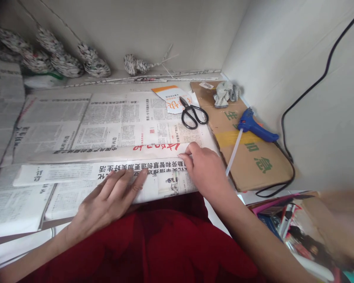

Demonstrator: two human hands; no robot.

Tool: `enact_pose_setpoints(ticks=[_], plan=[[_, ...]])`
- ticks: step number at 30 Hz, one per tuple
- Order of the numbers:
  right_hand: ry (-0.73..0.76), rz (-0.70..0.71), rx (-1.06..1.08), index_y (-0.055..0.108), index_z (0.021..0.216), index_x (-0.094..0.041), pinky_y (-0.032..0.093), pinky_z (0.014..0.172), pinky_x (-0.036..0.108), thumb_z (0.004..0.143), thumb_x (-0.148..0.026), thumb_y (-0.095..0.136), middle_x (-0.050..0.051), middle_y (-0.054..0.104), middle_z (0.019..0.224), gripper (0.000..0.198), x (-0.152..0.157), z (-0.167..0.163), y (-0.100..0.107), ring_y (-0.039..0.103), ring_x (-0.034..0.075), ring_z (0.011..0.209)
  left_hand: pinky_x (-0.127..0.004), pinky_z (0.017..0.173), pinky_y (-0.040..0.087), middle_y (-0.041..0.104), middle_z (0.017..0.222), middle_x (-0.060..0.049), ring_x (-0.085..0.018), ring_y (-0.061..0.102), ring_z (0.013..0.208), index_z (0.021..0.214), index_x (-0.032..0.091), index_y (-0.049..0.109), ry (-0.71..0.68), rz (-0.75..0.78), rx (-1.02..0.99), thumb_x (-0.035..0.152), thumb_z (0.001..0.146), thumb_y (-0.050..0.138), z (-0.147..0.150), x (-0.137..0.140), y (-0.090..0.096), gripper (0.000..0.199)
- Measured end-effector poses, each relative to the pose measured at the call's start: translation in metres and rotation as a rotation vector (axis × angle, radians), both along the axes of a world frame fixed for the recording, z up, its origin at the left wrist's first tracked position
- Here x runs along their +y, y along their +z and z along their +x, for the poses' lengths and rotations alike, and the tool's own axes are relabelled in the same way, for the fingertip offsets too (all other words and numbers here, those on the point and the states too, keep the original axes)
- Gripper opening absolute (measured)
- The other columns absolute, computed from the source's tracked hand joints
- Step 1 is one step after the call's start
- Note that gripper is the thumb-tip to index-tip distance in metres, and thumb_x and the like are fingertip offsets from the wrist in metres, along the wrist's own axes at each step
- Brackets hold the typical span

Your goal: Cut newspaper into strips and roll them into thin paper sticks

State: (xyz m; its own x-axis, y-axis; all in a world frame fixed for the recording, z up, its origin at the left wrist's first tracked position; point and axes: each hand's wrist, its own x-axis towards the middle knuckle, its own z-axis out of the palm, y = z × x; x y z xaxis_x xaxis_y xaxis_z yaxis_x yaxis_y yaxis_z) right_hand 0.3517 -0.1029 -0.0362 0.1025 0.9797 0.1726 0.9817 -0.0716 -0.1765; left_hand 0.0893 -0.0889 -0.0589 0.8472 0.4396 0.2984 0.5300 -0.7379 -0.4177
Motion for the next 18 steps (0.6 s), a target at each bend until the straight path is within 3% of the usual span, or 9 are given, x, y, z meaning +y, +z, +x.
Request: enact_pose_setpoints(ticks=[4,8,14,18], plan=[[-0.011,-0.012,-0.055,0.052,0.091,-0.020,0.026,0.056,0.029,0.093,-0.033,0.042,0.004,0.061,0.065,0.017,0.0026,-0.0019,-0.0013,0.054,0.019,0.059,-0.040,0.098,0.049,0.060,0.120,-0.017,-0.028,0.056,0.112,0.134,0.004,0.049,-0.074,0.020,-0.017,0.019,0.089,0.051,0.0024,0.0036,-0.0014,0.048],[-0.041,-0.045,-0.102,0.050,0.094,-0.019,0.022,0.053,0.029,0.093,-0.030,0.039,0.004,0.060,0.063,0.016,0.0059,-0.0021,0.0005,0.052,0.019,0.053,-0.039,0.097,0.050,0.059,0.122,-0.018,-0.029,0.056,0.112,0.133,0.000,0.049,-0.101,0.024,0.021,0.020,0.089,0.053,0.0017,0.0054,-0.0033,0.049],[-0.075,-0.080,-0.202,0.050,0.096,-0.019,0.018,0.051,0.030,0.094,-0.031,0.037,0.005,0.061,0.061,0.018,0.0065,-0.0078,0.0017,0.053,0.020,0.052,-0.038,0.099,0.048,0.056,0.125,-0.015,-0.026,0.054,0.114,0.144,0.010,0.037,-0.056,-0.005,0.015,0.012,0.088,0.051,0.0034,0.0021,-0.0045,0.058],[-0.107,-0.068,-0.183,0.052,0.096,-0.020,0.018,0.051,0.030,0.094,-0.032,0.038,0.005,0.062,0.062,0.019,0.0052,-0.0085,0.0012,0.054,0.020,0.053,-0.038,0.096,0.050,0.059,0.120,-0.012,-0.024,0.056,0.107,0.147,0.017,0.033,0.000,-0.010,0.066,0.018,0.087,0.055,0.0094,0.0008,0.0004,0.063]])
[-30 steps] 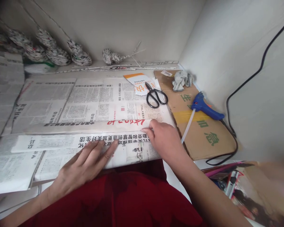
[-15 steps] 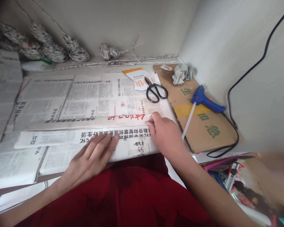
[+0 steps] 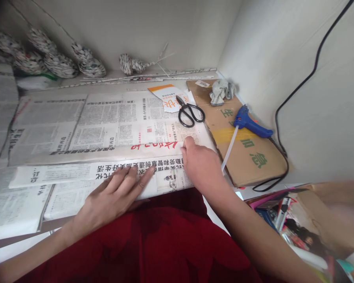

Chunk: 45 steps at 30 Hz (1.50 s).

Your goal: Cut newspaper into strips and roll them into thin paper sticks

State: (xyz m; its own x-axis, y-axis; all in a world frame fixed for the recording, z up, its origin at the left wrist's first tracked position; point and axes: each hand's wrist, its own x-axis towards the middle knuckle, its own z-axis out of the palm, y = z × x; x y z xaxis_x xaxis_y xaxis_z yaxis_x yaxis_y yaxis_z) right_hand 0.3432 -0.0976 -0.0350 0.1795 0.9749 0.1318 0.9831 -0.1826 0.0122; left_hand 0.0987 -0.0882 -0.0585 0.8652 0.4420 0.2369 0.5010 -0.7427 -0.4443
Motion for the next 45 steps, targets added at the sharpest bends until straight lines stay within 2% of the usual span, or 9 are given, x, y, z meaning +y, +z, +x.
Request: enact_pose_setpoints(ticks=[9,14,20,24,30,36,38,41,45], plan=[[0.054,0.023,0.402,0.055,0.101,-0.022,0.032,0.056,0.026,0.091,-0.042,0.047,0.000,0.061,0.066,0.023,-0.008,0.019,0.011,0.054,0.016,0.058,-0.041,0.096,0.050,0.059,0.118,-0.015,-0.026,0.057,0.107,0.146,0.016,0.034,-0.031,-0.101,-0.101,0.021,0.089,0.054,0.002,0.002,0.000,0.061],[0.101,0.028,0.235,0.052,0.109,-0.021,0.031,0.060,0.029,0.094,-0.030,0.040,0.005,0.064,0.077,0.021,-0.009,0.010,0.003,0.057,0.020,0.067,-0.044,0.094,0.051,0.055,0.128,-0.018,-0.029,0.056,0.111,0.139,0.009,0.044,-0.093,0.000,-0.035,0.023,0.090,0.052,0.004,0.002,-0.002,0.052],[0.098,0.004,0.076,0.050,0.111,-0.021,0.026,0.056,0.031,0.094,-0.022,0.031,0.006,0.062,0.068,0.026,-0.003,0.006,0.000,0.054,0.022,0.060,-0.041,0.095,0.050,0.056,0.129,-0.015,-0.027,0.055,0.113,0.137,0.010,0.048,-0.109,0.088,-0.004,0.023,0.089,0.052,0.004,0.002,-0.005,0.049],[0.103,-0.015,0.070,0.048,0.112,-0.021,0.025,0.055,0.031,0.092,-0.020,0.032,0.006,0.062,0.068,0.027,-0.002,0.006,0.001,0.054,0.022,0.059,-0.039,0.094,0.051,0.056,0.130,-0.011,-0.024,0.056,0.112,0.142,0.019,0.041,-0.088,0.092,-0.016,0.023,0.090,0.052,0.003,0.002,-0.004,0.054],[0.086,-0.037,0.039,0.049,0.111,-0.021,0.024,0.052,0.031,0.093,-0.022,0.034,0.006,0.064,0.069,0.024,-0.002,0.004,0.001,0.055,0.022,0.057,-0.040,0.094,0.050,0.057,0.128,-0.011,-0.024,0.055,0.111,0.143,0.020,0.039,-0.058,0.007,-0.035,0.022,0.089,0.052,0.007,0.001,-0.004,0.056],[-0.020,0.079,-0.040,0.054,0.110,-0.017,0.036,0.055,0.032,0.094,-0.027,0.039,0.008,0.067,0.071,0.024,-0.006,0.002,-0.001,0.060,0.024,0.062,-0.040,0.091,0.051,0.059,0.125,-0.013,-0.025,0.056,0.108,0.142,0.017,0.041,-0.064,0.063,-0.052,0.026,0.091,0.049,0.010,-0.001,-0.007,0.053],[0.044,0.269,-0.023,0.056,0.113,-0.015,0.045,0.068,0.037,0.093,-0.026,0.044,0.012,0.070,0.089,0.026,-0.014,0.002,0.001,0.063,0.027,0.080,-0.040,0.092,0.050,0.058,0.125,-0.013,-0.026,0.056,0.109,0.143,0.016,0.040,-0.068,0.067,-0.049,0.025,0.091,0.048,0.009,-0.001,-0.007,0.053],[0.318,0.469,0.071,0.056,0.122,-0.014,0.044,0.094,0.041,0.091,-0.021,0.051,0.013,0.066,0.116,0.032,-0.035,-0.005,0.002,0.059,0.025,0.108,-0.041,0.093,0.050,0.058,0.126,-0.013,-0.026,0.055,0.111,0.144,0.016,0.038,-0.058,0.043,-0.056,0.023,0.091,0.046,0.009,-0.002,-0.006,0.054],[0.642,0.306,0.058,0.054,0.129,-0.012,0.041,0.104,0.038,0.092,-0.027,0.053,0.010,0.060,0.131,0.040,-0.057,-0.028,-0.010,0.051,0.023,0.124,-0.044,0.093,0.049,0.058,0.125,-0.014,-0.028,0.056,0.110,0.139,0.013,0.044,-0.053,-0.009,-0.073,0.020,0.090,0.045,0.010,-0.003,-0.006,0.050]])
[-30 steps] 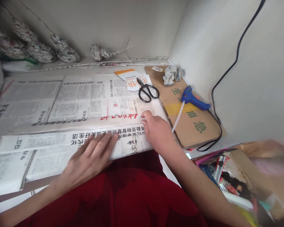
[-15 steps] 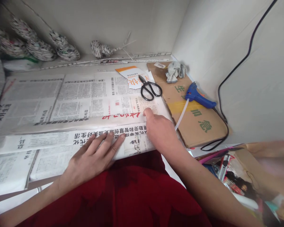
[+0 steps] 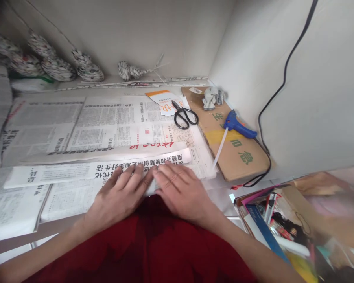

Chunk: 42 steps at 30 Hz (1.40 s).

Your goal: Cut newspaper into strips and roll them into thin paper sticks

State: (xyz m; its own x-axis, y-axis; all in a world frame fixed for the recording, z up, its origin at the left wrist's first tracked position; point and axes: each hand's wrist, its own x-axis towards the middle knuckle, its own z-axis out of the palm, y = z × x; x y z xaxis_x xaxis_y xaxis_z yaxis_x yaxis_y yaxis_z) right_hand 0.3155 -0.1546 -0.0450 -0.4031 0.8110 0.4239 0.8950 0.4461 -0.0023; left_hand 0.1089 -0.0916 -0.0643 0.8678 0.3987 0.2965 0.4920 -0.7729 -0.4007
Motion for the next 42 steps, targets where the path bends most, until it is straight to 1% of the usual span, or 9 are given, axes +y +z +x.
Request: enact_pose_setpoints(ticks=[2,6,12,21,24,27,34,39,42], plan=[[0.039,-0.044,-0.070,0.053,0.131,-0.009,0.040,0.106,0.040,0.094,-0.032,0.048,0.011,0.055,0.136,0.043,-0.003,-0.011,-0.009,0.047,0.024,0.129,-0.044,0.093,0.049,0.058,0.126,-0.015,-0.028,0.056,0.110,0.133,0.012,0.051,0.002,-0.016,-0.013,0.018,0.090,0.044,0.001,-0.001,-0.001,0.044],[0.005,-0.067,-0.131,0.046,0.137,-0.005,0.034,0.111,0.043,0.096,-0.032,0.043,0.014,0.047,0.142,0.049,-0.002,-0.020,-0.021,0.041,0.026,0.134,-0.045,0.096,0.047,0.057,0.127,-0.016,-0.029,0.056,0.111,0.124,0.012,0.058,0.004,-0.017,-0.028,0.017,0.090,0.043,0.000,-0.001,-0.002,0.038],[-0.042,-0.109,-0.184,0.037,0.142,-0.002,0.029,0.114,0.044,0.096,-0.027,0.040,0.016,0.040,0.147,0.052,-0.005,-0.022,-0.021,0.036,0.027,0.137,-0.046,0.095,0.048,0.058,0.126,-0.016,-0.029,0.056,0.111,0.127,0.010,0.055,0.010,0.006,-0.005,0.017,0.090,0.042,0.001,-0.002,-0.002,0.040],[-0.109,-0.157,-0.239,0.035,0.143,0.002,0.032,0.112,0.043,0.093,-0.019,0.041,0.018,0.039,0.146,0.054,-0.005,-0.021,-0.021,0.035,0.029,0.137,-0.045,0.097,0.047,0.057,0.128,-0.016,-0.029,0.055,0.113,0.138,0.011,0.045,0.024,-0.006,0.005,0.018,0.091,0.043,0.000,-0.002,-0.002,0.048],[-0.140,-0.176,-0.248,0.034,0.144,-0.001,0.030,0.113,0.043,0.093,-0.020,0.041,0.017,0.039,0.147,0.054,-0.008,-0.015,-0.020,0.036,0.028,0.137,-0.045,0.098,0.046,0.057,0.129,-0.016,-0.029,0.054,0.115,0.142,0.012,0.040,0.029,-0.034,-0.004,0.018,0.091,0.043,0.000,-0.003,-0.001,0.052],[-0.199,-0.205,-0.234,0.033,0.145,-0.003,0.027,0.114,0.044,0.095,-0.026,0.042,0.016,0.039,0.147,0.055,-0.012,-0.004,-0.018,0.035,0.027,0.137,-0.046,0.099,0.045,0.055,0.130,-0.016,-0.029,0.053,0.117,0.145,0.014,0.035,0.041,-0.066,-0.013,0.019,0.091,0.043,-0.001,-0.004,-0.002,0.055],[-0.409,-0.191,-0.261,0.037,0.142,0.000,0.020,0.115,0.049,0.093,-0.035,0.049,0.022,0.044,0.143,0.062,-0.024,0.019,-0.011,0.035,0.032,0.137,-0.047,0.104,0.040,0.050,0.136,-0.016,-0.030,0.047,0.123,0.148,0.013,0.027,0.068,-0.097,0.012,0.017,0.093,0.039,-0.002,-0.007,-0.004,0.057],[-0.486,-0.177,-0.291,0.041,0.138,0.005,0.018,0.114,0.053,0.089,-0.037,0.054,0.026,0.046,0.140,0.066,-0.025,0.016,-0.001,0.020,0.036,0.142,-0.048,0.104,0.040,0.048,0.138,-0.017,-0.029,0.047,0.123,0.148,0.011,0.027,0.060,-0.096,-0.007,0.014,0.093,0.035,-0.005,-0.008,-0.001,0.055],[-0.498,-0.181,-0.254,0.037,0.141,0.002,0.016,0.114,0.057,0.088,-0.040,0.055,0.025,0.039,0.145,0.070,-0.024,0.003,0.005,0.012,0.036,0.143,-0.048,0.105,0.040,0.048,0.138,-0.016,-0.029,0.047,0.124,0.147,0.011,0.028,0.052,-0.095,-0.017,0.013,0.094,0.033,-0.007,-0.008,-0.001,0.054]])
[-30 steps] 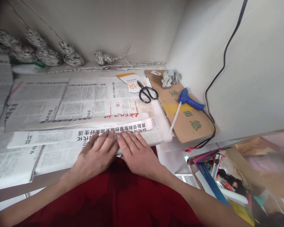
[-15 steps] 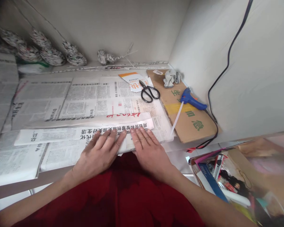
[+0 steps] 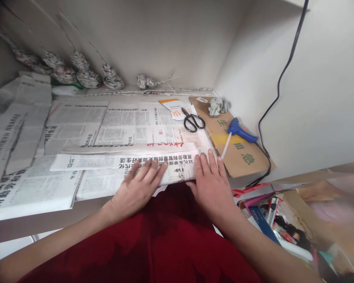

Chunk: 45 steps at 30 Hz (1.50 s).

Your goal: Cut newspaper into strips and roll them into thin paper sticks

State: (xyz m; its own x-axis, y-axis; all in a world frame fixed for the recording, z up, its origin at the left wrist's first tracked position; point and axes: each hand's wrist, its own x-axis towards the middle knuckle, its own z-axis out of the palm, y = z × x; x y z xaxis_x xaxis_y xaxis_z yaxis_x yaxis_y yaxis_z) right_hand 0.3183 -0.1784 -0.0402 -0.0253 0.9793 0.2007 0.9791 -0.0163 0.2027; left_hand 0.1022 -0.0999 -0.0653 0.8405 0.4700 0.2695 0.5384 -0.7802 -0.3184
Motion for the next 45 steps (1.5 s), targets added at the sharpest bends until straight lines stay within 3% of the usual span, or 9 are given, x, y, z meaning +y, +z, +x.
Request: enact_pose_setpoints(ticks=[7,13,21,25,31,34,37,41,45], plan=[[0.309,-0.163,0.165,0.029,0.146,-0.004,0.024,0.115,0.048,0.088,-0.033,0.051,0.018,0.029,0.152,0.069,0.021,-0.047,-0.009,0.019,0.029,0.143,-0.051,0.106,0.038,0.050,0.138,-0.018,-0.031,0.045,0.127,0.138,0.005,0.044,-0.028,-0.002,-0.026,0.017,0.094,0.033,-0.003,0.001,-0.005,0.047],[0.287,-0.185,0.162,0.033,0.144,-0.001,0.029,0.113,0.050,0.088,-0.027,0.052,0.020,0.031,0.150,0.064,0.025,-0.049,-0.013,0.027,0.032,0.140,-0.043,0.105,0.041,0.050,0.140,-0.014,-0.027,0.046,0.128,0.139,0.007,0.043,0.001,-0.017,-0.059,0.013,0.092,0.038,-0.014,0.004,-0.003,0.048],[0.279,-0.148,0.166,0.039,0.142,-0.001,0.033,0.112,0.050,0.087,-0.029,0.054,0.022,0.036,0.147,0.064,0.023,-0.049,-0.011,0.033,0.034,0.137,-0.045,0.106,0.039,0.046,0.143,-0.018,-0.032,0.047,0.127,0.144,0.005,0.035,0.160,-0.008,-0.096,0.030,0.092,0.048,-0.096,0.005,-0.002,0.058],[0.298,-0.135,0.140,0.040,0.139,0.004,0.032,0.111,0.051,0.087,-0.035,0.056,0.027,0.039,0.143,0.067,0.030,-0.057,-0.011,0.035,0.039,0.135,-0.049,0.106,0.036,0.046,0.142,-0.018,-0.034,0.047,0.127,0.147,0.010,0.029,0.262,-0.037,-0.125,0.038,0.094,0.044,-0.113,0.001,-0.002,0.062],[0.650,-0.142,0.203,0.033,0.143,0.003,0.025,0.115,0.048,0.090,-0.050,0.049,0.027,0.034,0.147,0.077,0.061,-0.116,-0.012,0.028,0.037,0.138,-0.051,0.106,0.034,0.050,0.136,-0.021,-0.036,0.049,0.124,0.146,0.011,0.031,0.305,-0.050,-0.090,0.040,0.092,0.045,-0.105,0.001,-0.002,0.063],[0.723,-0.153,0.245,0.030,0.142,0.006,0.021,0.117,0.047,0.088,-0.057,0.048,0.028,0.032,0.148,0.085,0.070,-0.129,-0.012,0.024,0.037,0.140,-0.052,0.105,0.035,0.051,0.135,-0.020,-0.037,0.047,0.123,0.147,0.012,0.030,0.331,-0.074,-0.084,0.041,0.091,0.046,-0.105,0.002,-0.002,0.065],[0.648,-0.182,0.286,0.028,0.145,0.002,0.025,0.116,0.047,0.088,-0.063,0.041,0.024,0.030,0.150,0.087,0.064,-0.099,-0.014,0.024,0.034,0.141,-0.053,0.100,0.039,0.052,0.133,-0.020,-0.038,0.048,0.122,0.148,0.013,0.029,0.331,-0.097,-0.095,0.053,0.091,0.043,-0.107,0.003,0.000,0.071],[0.330,-0.135,0.251,0.028,0.148,-0.005,0.031,0.112,0.049,0.091,-0.057,0.040,0.021,0.031,0.151,0.078,0.037,-0.020,-0.018,0.026,0.032,0.141,-0.049,0.089,0.048,0.056,0.128,-0.017,-0.036,0.054,0.114,0.145,0.018,0.035,0.332,-0.131,-0.114,0.069,0.084,0.038,-0.112,0.008,0.008,0.079],[0.190,-0.044,0.221,0.024,0.149,-0.008,0.033,0.111,0.050,0.091,-0.052,0.045,0.019,0.033,0.150,0.076,0.017,0.027,-0.021,0.026,0.031,0.141,-0.044,0.081,0.052,0.063,0.116,-0.011,-0.030,0.061,0.102,0.136,0.024,0.047,0.287,-0.158,-0.155,0.063,0.087,0.041,-0.115,0.019,0.018,0.063]])
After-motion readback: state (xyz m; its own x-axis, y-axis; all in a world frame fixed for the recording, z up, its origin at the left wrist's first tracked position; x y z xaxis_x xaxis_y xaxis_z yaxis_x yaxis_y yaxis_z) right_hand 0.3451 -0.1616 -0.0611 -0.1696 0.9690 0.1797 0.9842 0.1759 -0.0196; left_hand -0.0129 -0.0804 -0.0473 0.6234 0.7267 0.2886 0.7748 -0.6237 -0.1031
